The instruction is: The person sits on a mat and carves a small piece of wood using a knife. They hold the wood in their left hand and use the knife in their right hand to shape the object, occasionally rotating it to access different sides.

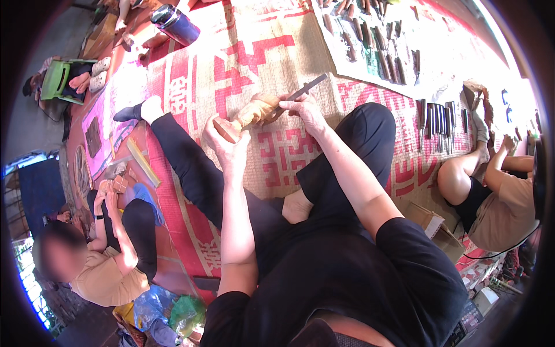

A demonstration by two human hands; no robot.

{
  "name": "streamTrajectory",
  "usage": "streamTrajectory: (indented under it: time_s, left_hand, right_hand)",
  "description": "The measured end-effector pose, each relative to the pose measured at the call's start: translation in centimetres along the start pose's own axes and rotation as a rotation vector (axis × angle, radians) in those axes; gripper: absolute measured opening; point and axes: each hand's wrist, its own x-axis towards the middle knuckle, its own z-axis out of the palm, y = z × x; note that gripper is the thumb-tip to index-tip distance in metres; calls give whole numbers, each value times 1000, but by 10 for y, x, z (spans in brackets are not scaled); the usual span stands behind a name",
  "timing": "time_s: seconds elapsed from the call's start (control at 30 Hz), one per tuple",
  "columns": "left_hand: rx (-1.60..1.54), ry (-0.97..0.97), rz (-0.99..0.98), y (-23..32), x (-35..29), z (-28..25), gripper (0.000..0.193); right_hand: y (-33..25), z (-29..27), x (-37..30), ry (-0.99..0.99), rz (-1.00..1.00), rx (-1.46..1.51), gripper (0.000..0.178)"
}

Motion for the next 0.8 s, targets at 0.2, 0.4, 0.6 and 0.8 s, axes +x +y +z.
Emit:
streamTrajectory:
  time_s: [0.2,0.4,0.6,0.8]
  left_hand:
    - [6,-3,-2,-4,-2,1,80]
    - [-18,-4,24,-2,-4,3,80]
    - [14,-1,16,-2,-4,2,80]
    - [-20,-13,6,4,-4,3,80]
  right_hand:
    - [9,-13,11,8,27,54,12]
    - [6,-4,5,1,8,-50,12]
    - [5,-9,6,12,43,135,16]
    - [7,-6,5,11,25,-7,15]
